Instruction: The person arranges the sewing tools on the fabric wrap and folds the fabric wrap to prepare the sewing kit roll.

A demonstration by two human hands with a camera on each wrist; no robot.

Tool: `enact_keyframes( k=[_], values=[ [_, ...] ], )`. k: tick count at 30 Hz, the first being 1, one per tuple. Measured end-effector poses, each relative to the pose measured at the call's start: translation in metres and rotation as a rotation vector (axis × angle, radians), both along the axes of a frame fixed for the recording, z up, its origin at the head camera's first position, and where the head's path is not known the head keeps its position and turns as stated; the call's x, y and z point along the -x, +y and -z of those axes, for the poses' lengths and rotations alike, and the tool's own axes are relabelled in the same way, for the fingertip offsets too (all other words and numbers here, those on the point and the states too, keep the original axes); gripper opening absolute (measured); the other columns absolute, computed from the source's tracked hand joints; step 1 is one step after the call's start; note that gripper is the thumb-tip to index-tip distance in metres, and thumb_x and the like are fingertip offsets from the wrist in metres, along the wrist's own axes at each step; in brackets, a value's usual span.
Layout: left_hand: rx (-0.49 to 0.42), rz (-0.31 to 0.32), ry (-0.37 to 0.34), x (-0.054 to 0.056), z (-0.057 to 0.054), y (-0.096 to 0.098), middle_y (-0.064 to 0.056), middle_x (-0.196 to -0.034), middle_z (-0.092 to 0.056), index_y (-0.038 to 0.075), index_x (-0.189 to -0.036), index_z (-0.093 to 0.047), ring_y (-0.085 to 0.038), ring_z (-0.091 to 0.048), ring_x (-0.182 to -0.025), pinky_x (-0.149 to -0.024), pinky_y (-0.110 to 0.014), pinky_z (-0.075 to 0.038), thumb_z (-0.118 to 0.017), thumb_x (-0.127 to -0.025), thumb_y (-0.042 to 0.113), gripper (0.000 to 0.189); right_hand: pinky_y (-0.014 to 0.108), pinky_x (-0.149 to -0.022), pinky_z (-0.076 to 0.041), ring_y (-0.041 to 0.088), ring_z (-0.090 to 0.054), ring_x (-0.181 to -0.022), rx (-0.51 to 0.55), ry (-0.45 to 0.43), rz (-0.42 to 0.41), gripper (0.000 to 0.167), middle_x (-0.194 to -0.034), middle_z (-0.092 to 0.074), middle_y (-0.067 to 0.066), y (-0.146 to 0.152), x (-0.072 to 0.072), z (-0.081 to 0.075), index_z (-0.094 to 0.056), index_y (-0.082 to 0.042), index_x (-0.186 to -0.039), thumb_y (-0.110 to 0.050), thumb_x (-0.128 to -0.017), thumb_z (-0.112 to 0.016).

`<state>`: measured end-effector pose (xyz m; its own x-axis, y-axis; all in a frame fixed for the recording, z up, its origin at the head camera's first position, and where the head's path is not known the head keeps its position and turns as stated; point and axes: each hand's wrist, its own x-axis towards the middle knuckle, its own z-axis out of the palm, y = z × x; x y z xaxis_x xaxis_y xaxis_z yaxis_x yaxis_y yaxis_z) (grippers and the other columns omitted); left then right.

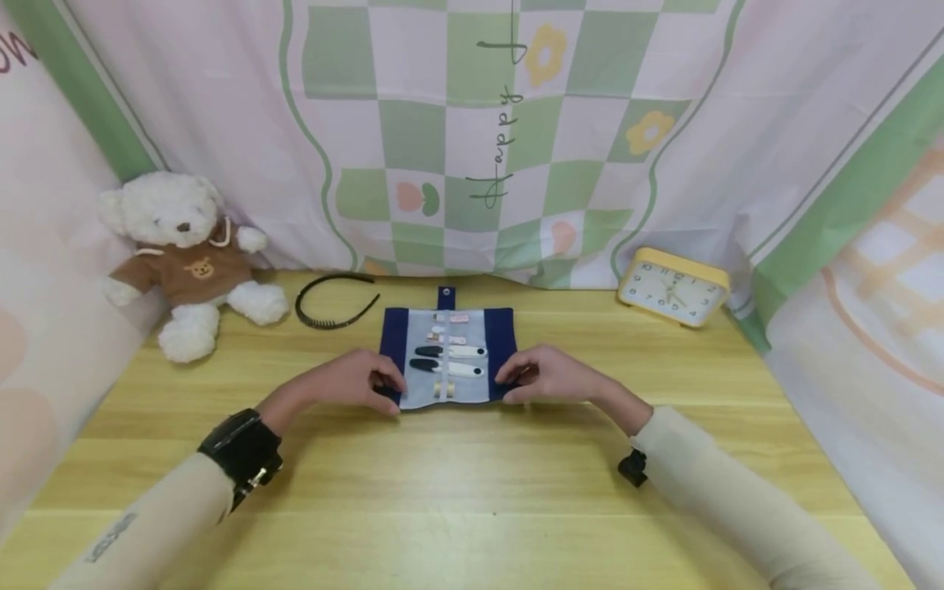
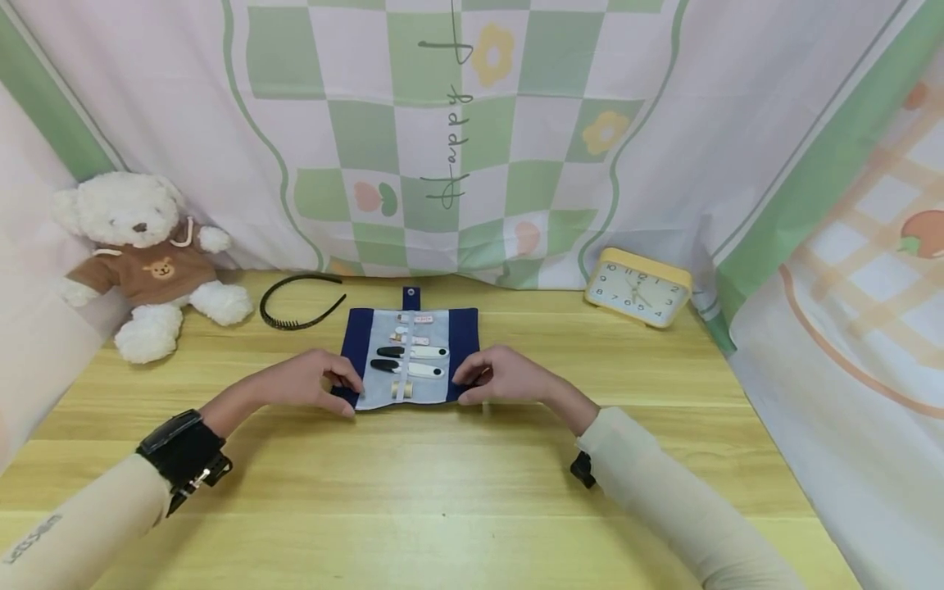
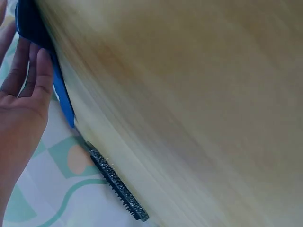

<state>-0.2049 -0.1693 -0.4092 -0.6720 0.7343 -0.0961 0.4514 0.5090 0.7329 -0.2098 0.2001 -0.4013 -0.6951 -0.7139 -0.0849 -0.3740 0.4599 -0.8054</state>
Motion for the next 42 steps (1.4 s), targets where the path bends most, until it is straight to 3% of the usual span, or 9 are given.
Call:
enact_keyframes(
  k=[6, 15, 22, 29, 37, 42],
  values=[
    [0.026, 0.013, 0.01, -0.002, -0.001, 0.002, 0.008, -0.1, -0.068, 0.016, -0.104, -0.077, -0.013, -0.061, -0.095, -0.085, -0.032, -0.052, -0.085, -0.085, 0.025, 0.023, 0.036, -0.085, -0.056, 0.022, -0.066, -0.097, -0.067, 0.035, -0.007, 0.027, -0.106, -0.073, 0.005, -0.001, -0.001, 0.001, -0.076, -0.005, -0.109, -0.018, -0.087, -0.082],
    [-0.048, 0.05, 0.006, 0.0, -0.001, 0.0, 0.006, -0.092, -0.071, 0.01, -0.097, -0.078, -0.011, -0.065, -0.085, -0.077, -0.029, -0.056, -0.074, -0.093, 0.012, 0.006, 0.029, -0.076, -0.057, 0.012, -0.066, -0.082, -0.058, 0.057, -0.058, 0.013, -0.094, -0.075, 0.001, -0.001, -0.003, -0.001, -0.078, -0.004, -0.102, -0.013, -0.095, -0.072],
    [-0.071, 0.001, -0.057, 0.0, -0.006, -0.002, 0.001, -0.091, -0.071, 0.009, -0.098, -0.075, -0.015, -0.066, -0.085, -0.078, -0.032, -0.056, -0.069, -0.098, 0.014, 0.008, 0.028, -0.076, -0.056, 0.014, -0.066, -0.082, -0.028, 0.05, -0.045, 0.013, -0.093, -0.075, 0.004, 0.002, 0.002, -0.003, -0.077, -0.004, -0.1, -0.011, -0.099, -0.066],
    [-0.123, -0.054, -0.069, 0.005, -0.012, -0.003, -0.003, -0.093, -0.069, 0.006, -0.101, -0.074, -0.019, -0.062, -0.083, -0.075, -0.033, -0.055, -0.066, -0.1, 0.014, 0.011, 0.032, -0.069, -0.057, 0.02, -0.063, -0.079, -0.003, -0.03, 0.007, 0.016, -0.096, -0.071, 0.008, 0.002, 0.009, -0.007, -0.074, -0.001, -0.102, -0.011, -0.101, -0.062],
    [-0.094, -0.107, 0.044, 0.012, -0.009, 0.005, -0.001, -0.097, -0.07, 0.006, -0.105, -0.073, -0.017, -0.064, -0.086, -0.077, -0.035, -0.056, -0.067, -0.099, 0.01, 0.01, 0.038, -0.066, -0.06, 0.021, -0.064, -0.084, -0.028, -0.121, 0.107, 0.016, -0.103, -0.068, 0.01, -0.003, 0.018, -0.008, -0.073, -0.001, -0.105, -0.007, -0.102, -0.058],
    [0.001, -0.075, 0.267, 0.006, -0.008, 0.021, -0.003, -0.108, -0.07, 0.006, -0.117, -0.073, -0.018, -0.064, -0.099, -0.085, -0.036, -0.055, -0.069, -0.097, 0.008, 0.02, 0.038, -0.065, -0.06, 0.02, -0.064, -0.084, -0.045, -0.163, 0.144, 0.016, -0.103, -0.066, 0.011, -0.005, 0.022, -0.006, -0.073, -0.002, -0.103, -0.006, -0.102, -0.059]
  ],
)
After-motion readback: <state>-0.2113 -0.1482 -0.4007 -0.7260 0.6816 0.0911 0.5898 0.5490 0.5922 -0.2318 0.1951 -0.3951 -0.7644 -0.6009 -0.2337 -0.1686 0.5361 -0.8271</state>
